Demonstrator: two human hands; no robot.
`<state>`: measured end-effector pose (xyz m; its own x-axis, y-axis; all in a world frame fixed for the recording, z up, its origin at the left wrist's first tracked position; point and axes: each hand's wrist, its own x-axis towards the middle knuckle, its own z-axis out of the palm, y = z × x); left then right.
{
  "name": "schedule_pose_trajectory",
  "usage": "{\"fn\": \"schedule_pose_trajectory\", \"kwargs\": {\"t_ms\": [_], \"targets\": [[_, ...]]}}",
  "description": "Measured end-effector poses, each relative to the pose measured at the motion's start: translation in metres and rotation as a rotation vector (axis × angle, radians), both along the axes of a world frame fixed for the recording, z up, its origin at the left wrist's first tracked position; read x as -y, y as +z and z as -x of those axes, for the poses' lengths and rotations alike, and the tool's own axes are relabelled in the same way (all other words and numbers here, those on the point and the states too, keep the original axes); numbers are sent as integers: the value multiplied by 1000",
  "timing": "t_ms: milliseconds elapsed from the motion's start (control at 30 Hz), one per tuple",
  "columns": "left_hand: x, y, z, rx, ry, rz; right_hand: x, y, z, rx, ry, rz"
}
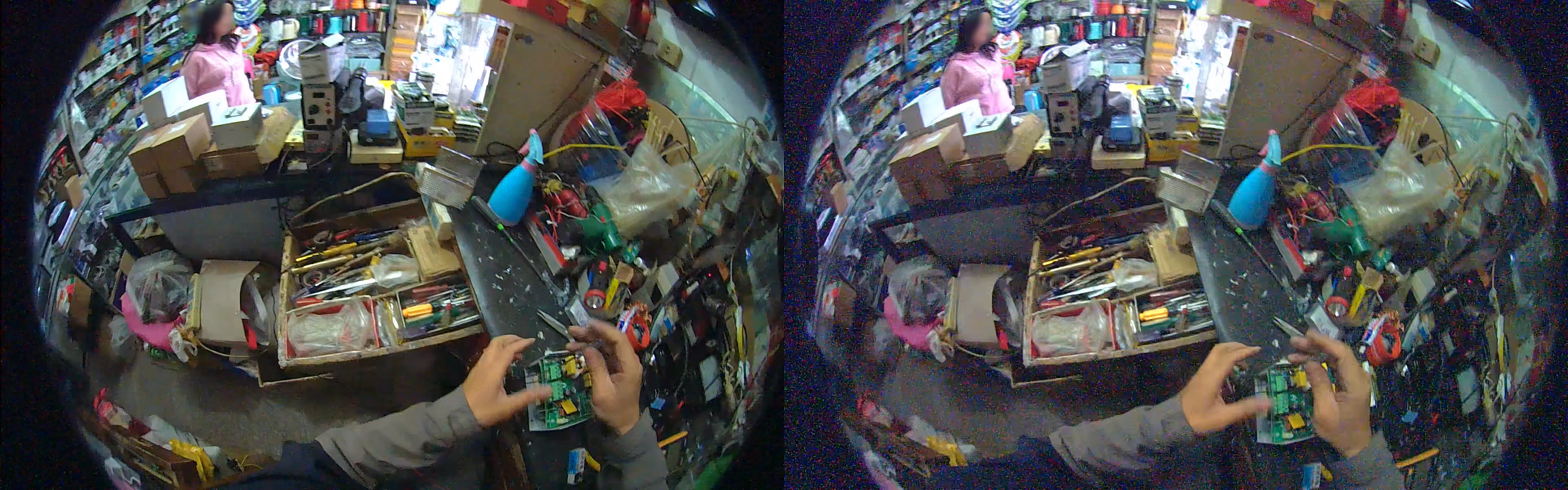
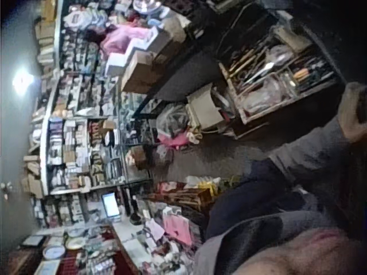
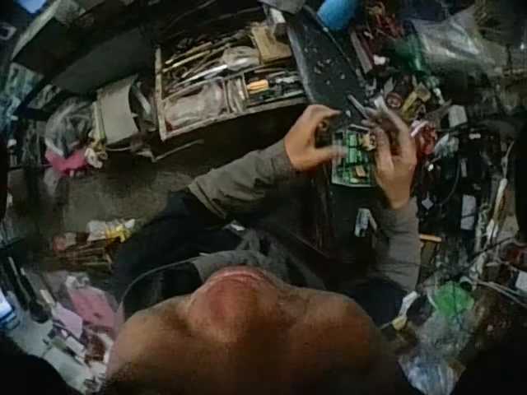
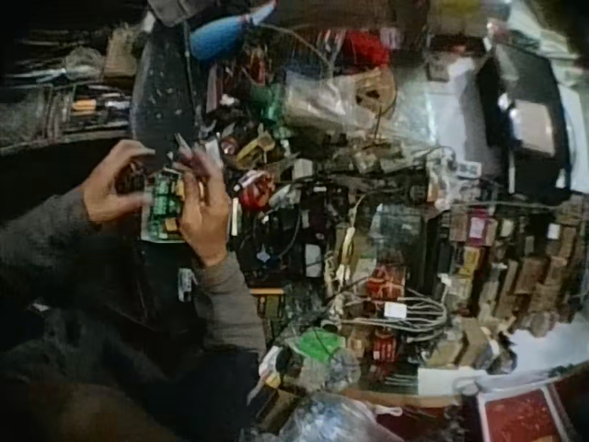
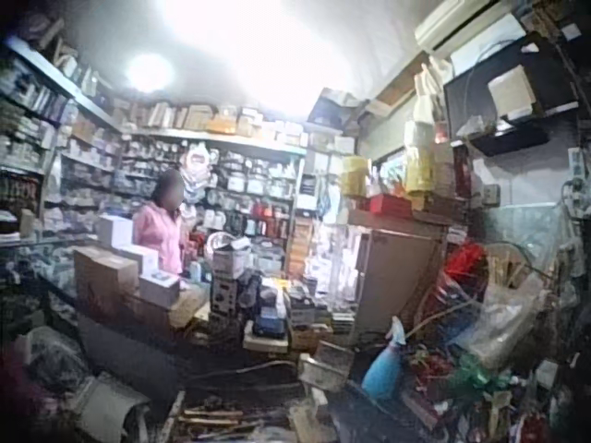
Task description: The person disassembles a metal electronics enclosure, removes the circuit board, and uses a soldering iron to rework connections on the board. They handle wires, a soldering iron, and the circuit board throughout the process.
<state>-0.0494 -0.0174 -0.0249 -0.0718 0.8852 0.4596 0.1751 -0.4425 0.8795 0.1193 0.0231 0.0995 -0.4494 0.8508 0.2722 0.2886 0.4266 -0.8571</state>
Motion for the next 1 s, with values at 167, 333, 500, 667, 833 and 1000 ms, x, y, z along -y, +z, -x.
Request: {"fn": "schedule_pose_trajectory", "kwargs": {"t_ms": [167,333,500,667,833,1000], "targets": [[7,-3,-17,-158,-98,-147,-5,7,1,151,27,-239],[-4,-17,-28,-140,-189,-99,-14,-13,-12,-19,83,-153],[-2,-20,-27,-56,-203,-12,-21,-32,-13,-202,171,-188],[4,-19,-24,-135,-165,-16,-21,-34,-8,-152,184,-395],[7,-24,-23,-120,-157,24,-16,-35,-2,-43,174,-533],[6,-25,-24,-73,-165,29,-12,-33,0,-135,144,-428]]}}
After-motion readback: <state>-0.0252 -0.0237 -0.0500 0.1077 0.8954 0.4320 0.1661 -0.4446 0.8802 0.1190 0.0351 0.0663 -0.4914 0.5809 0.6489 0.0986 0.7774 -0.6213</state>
